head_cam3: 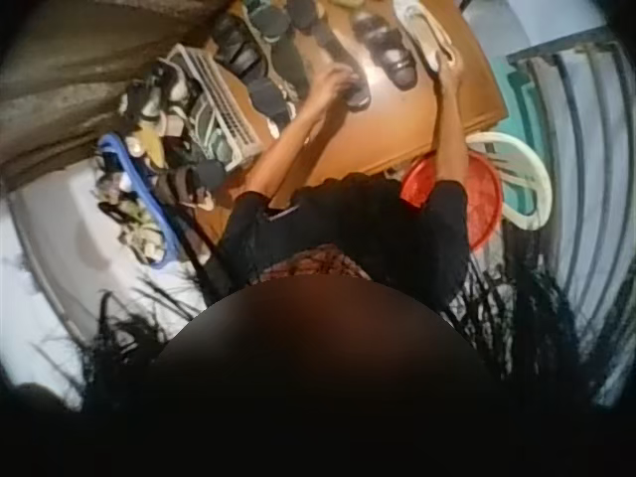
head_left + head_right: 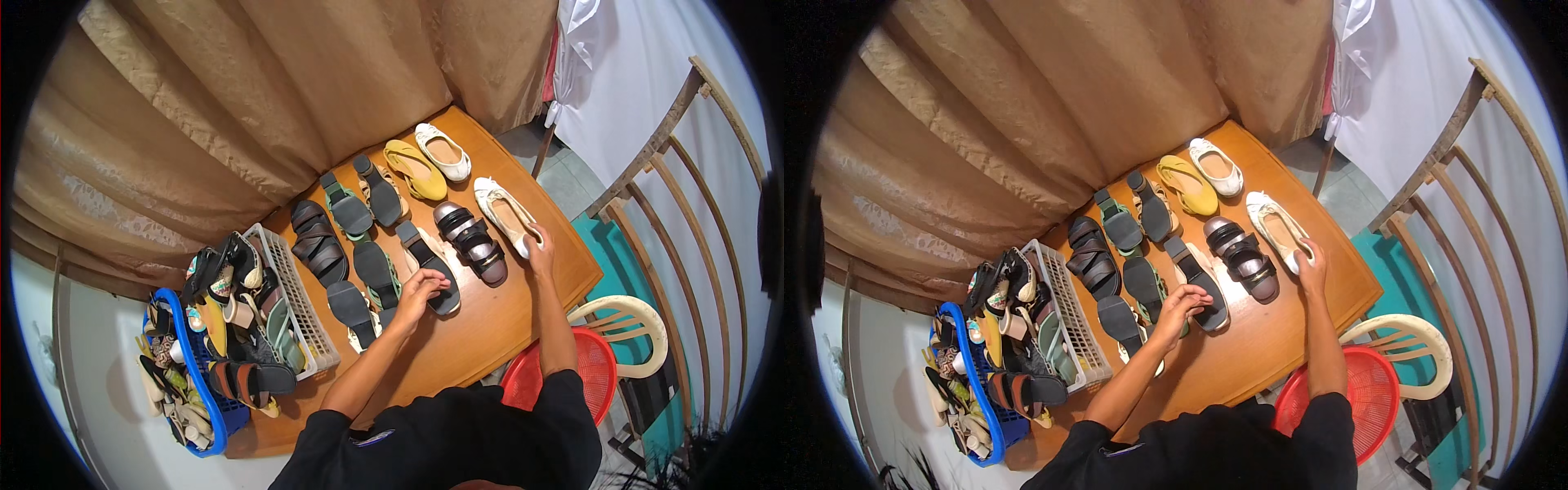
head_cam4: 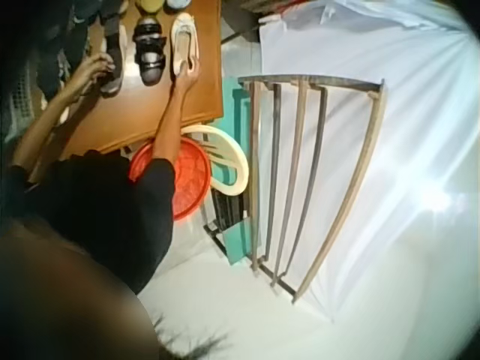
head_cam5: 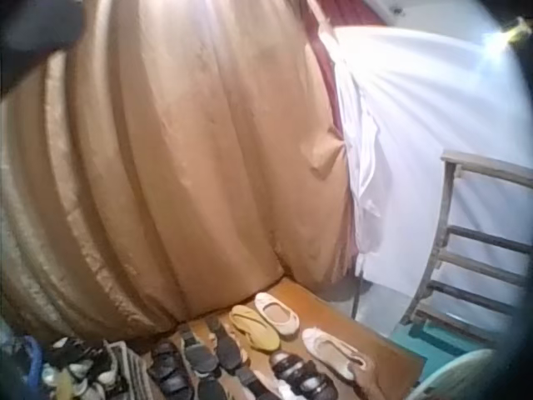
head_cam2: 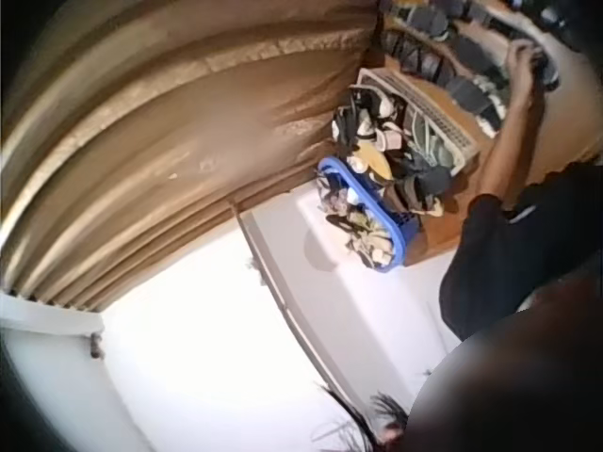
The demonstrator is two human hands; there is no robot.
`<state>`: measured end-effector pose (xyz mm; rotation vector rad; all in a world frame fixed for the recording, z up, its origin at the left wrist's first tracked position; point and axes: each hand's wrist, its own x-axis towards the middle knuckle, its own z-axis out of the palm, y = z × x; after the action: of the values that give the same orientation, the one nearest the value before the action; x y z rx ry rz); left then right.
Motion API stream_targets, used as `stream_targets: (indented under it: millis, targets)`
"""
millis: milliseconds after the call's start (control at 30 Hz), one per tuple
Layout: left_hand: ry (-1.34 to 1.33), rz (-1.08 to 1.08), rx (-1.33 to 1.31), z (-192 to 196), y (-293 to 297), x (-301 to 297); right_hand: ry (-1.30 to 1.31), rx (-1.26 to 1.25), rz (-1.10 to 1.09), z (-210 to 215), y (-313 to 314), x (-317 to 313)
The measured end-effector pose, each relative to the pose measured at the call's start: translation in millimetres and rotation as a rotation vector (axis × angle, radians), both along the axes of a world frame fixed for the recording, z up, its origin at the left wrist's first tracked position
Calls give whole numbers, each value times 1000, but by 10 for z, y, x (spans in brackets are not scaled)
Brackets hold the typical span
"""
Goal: Sort and organize a variety of shoes from baskets onto a table.
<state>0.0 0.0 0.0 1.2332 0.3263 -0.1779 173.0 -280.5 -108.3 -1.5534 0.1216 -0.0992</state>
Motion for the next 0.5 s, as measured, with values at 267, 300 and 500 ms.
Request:
stream_targets:
  millis: [267,300,500]
  targets:
    - [-68,-22,257,-296,-258,58,-133,-416,79,210,-123,100]
    - [-107,-12,304,-367,-261,67,-133,-418,87,200,-110,94]
    - [-172,30,408,-558,-216,30,-103,-458,101,127,52,7]
